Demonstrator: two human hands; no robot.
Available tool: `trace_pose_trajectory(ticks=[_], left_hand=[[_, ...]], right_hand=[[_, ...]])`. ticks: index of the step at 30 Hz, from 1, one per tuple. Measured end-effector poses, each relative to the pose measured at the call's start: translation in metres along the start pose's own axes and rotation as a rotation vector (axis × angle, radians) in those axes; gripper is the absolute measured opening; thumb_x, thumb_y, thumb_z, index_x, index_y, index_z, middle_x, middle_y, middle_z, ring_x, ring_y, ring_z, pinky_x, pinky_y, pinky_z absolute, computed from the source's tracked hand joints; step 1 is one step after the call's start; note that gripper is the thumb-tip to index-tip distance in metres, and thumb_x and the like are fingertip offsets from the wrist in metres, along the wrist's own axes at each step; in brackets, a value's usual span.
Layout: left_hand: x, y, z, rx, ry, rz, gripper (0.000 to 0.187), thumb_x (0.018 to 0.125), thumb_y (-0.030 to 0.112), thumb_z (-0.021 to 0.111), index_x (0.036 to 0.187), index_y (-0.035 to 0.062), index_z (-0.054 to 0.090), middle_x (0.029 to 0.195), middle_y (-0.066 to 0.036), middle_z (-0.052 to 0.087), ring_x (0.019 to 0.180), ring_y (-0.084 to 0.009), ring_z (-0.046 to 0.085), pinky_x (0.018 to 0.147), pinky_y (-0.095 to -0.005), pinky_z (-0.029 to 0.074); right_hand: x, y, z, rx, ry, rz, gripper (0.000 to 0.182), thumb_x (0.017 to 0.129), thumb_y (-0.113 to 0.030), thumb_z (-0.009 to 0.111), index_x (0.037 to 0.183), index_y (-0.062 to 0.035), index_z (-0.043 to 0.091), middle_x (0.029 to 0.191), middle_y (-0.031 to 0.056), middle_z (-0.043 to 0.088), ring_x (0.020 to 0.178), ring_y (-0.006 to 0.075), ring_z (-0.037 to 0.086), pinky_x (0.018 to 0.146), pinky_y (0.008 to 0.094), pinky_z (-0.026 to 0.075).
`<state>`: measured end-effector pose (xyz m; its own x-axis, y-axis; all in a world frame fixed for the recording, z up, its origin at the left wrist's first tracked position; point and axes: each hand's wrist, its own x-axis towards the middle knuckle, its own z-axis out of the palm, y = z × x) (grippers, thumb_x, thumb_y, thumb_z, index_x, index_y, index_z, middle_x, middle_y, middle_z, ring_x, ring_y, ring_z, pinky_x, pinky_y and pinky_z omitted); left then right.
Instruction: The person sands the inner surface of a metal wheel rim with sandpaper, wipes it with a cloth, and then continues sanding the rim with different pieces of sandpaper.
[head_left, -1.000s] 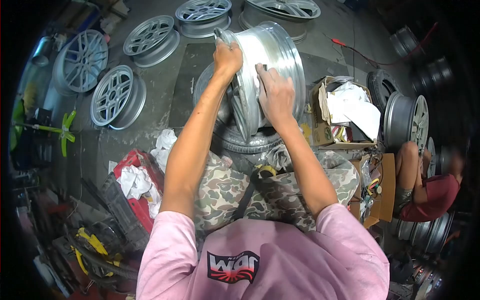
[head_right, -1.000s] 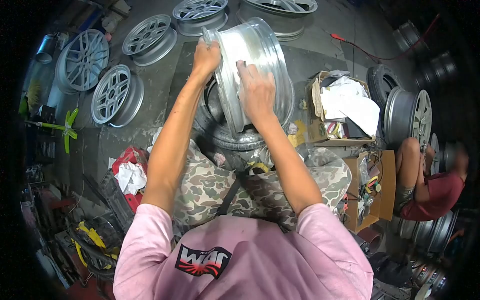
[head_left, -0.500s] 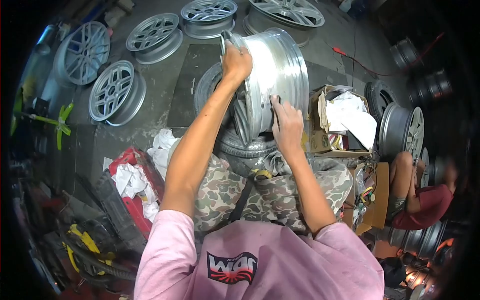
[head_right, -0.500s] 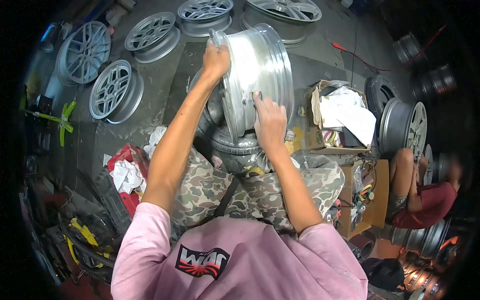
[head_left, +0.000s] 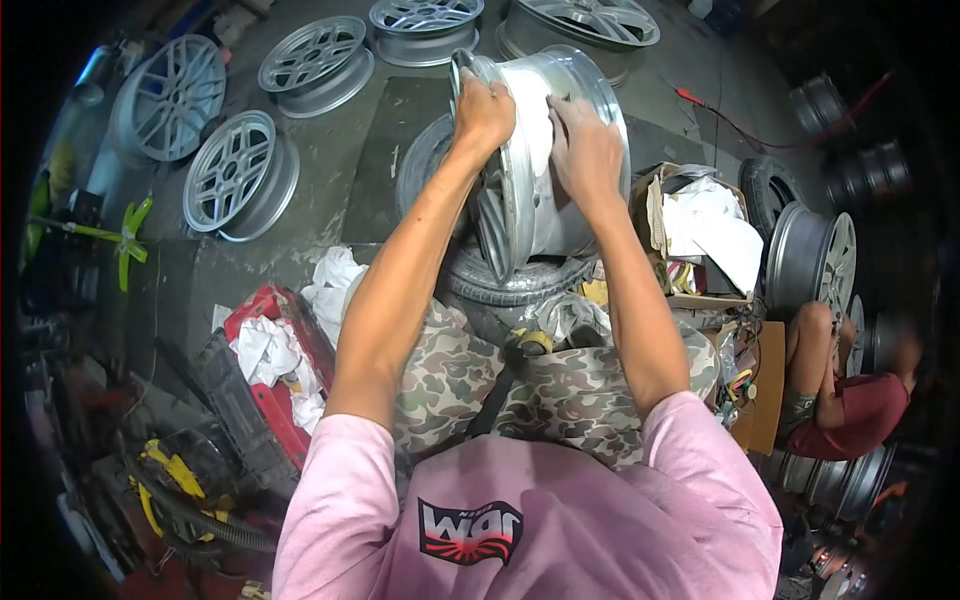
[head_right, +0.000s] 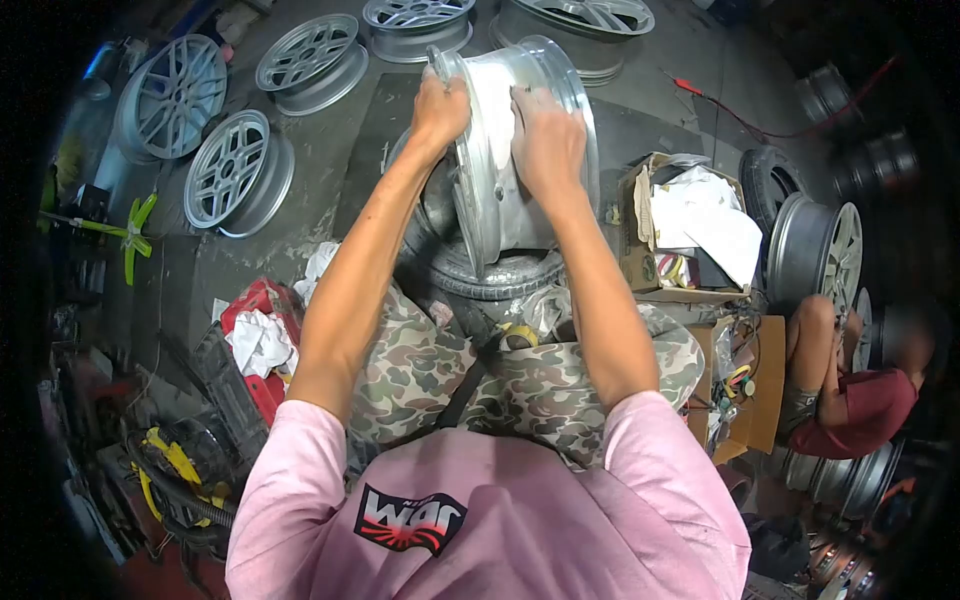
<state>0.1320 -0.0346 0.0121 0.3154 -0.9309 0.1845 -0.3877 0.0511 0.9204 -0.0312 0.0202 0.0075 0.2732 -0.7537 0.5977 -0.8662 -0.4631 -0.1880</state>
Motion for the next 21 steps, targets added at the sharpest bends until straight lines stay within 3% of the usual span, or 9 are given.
trace_pose_trajectory(ticks=[2, 3, 5, 7, 13, 17, 21], left_hand=[[0.0, 0.002, -0.003, -0.015, -0.011, -0.001, 0.069, 0.099, 0.019, 0.05, 0.146, -0.026, 0.028, 0.133, -0.048, 0.052, 0.128, -0.0538, 0.055, 0.114, -0.0468, 0.042], [0.001, 0.0, -0.001, -0.013, -0.008, 0.012, 0.069, 0.099, 0.019, 0.05, 0.145, -0.026, 0.027, 0.132, -0.048, 0.053, 0.127, -0.0539, 0.056, 0.113, -0.0471, 0.042], [-0.003, -0.004, 0.0, -0.013, 0.004, 0.007, 0.069, 0.099, 0.02, 0.05, 0.145, -0.0259, 0.027, 0.132, -0.048, 0.053, 0.126, -0.0541, 0.056, 0.113, -0.0474, 0.043], [-0.005, 0.0, 0.003, 0.014, 0.005, -0.01, 0.069, 0.099, 0.02, 0.05, 0.145, -0.0257, 0.028, 0.13, -0.048, 0.054, 0.125, -0.0539, 0.057, 0.112, -0.0478, 0.044], [0.003, -0.008, -0.001, -0.003, 0.014, 0.051, 0.067, 0.099, 0.019, 0.05, 0.145, -0.0251, 0.029, 0.132, -0.047, 0.053, 0.126, -0.0534, 0.057, 0.113, -0.0468, 0.043], [0.0, -0.006, 0.006, 0.02, 0.01, 0.035, 0.068, 0.099, 0.02, 0.05, 0.146, -0.0249, 0.028, 0.132, -0.048, 0.053, 0.126, -0.054, 0.057, 0.113, -0.0467, 0.043], [0.001, -0.002, -0.003, -0.018, -0.04, -0.001, 0.069, 0.1, 0.021, 0.049, 0.147, -0.0246, 0.027, 0.133, -0.047, 0.053, 0.127, -0.0536, 0.056, 0.113, -0.0469, 0.043]], right_hand=[[0.002, -0.003, 0.001, -0.013, 0.017, -0.079, 0.05, 0.08, 0.002, 0.062, 0.129, -0.0079, 0.067, 0.092, 0.0131, 0.066, 0.088, 0.0306, 0.065, 0.075, 0.0454, 0.044], [-0.026, -0.009, -0.006, -0.023, -0.035, -0.095, 0.056, 0.079, 0.003, 0.063, 0.134, -0.0077, 0.064, 0.093, 0.0119, 0.065, 0.087, 0.031, 0.064, 0.076, 0.046, 0.044], [-0.092, -0.008, -0.008, -0.003, 0.06, -0.184, 0.061, 0.078, 0.004, 0.063, 0.137, -0.0079, 0.063, 0.092, 0.0103, 0.062, 0.085, 0.0295, 0.062, 0.076, 0.0444, 0.043], [-0.125, -0.008, -0.016, 0.026, -0.125, -0.059, 0.062, 0.079, 0.004, 0.064, 0.14, -0.0079, 0.062, 0.091, 0.0089, 0.06, 0.085, 0.0274, 0.061, 0.075, 0.0428, 0.042], [-0.054, -0.008, -0.029, 0.041, -0.071, -0.173, 0.055, 0.083, 0.002, 0.065, 0.137, -0.0085, 0.065, 0.085, 0.0104, 0.057, 0.08, 0.0275, 0.058, 0.074, 0.0397, 0.038], [-0.098, 0.008, -0.041, 0.063, -0.17, -0.219, 0.065, 0.075, 0.003, 0.068, 0.139, -0.007, 0.063, 0.086, 0.0099, 0.054, 0.083, 0.0268, 0.056, 0.074, 0.0393, 0.038], [-0.058, 0.012, -0.037, 0.058, -0.214, -0.4, 0.075, 0.071, 0.002, 0.069, 0.145, -0.0075, 0.058, 0.089, 0.0073, 0.054, 0.083, 0.025, 0.056, 0.077, 0.0389, 0.039]])
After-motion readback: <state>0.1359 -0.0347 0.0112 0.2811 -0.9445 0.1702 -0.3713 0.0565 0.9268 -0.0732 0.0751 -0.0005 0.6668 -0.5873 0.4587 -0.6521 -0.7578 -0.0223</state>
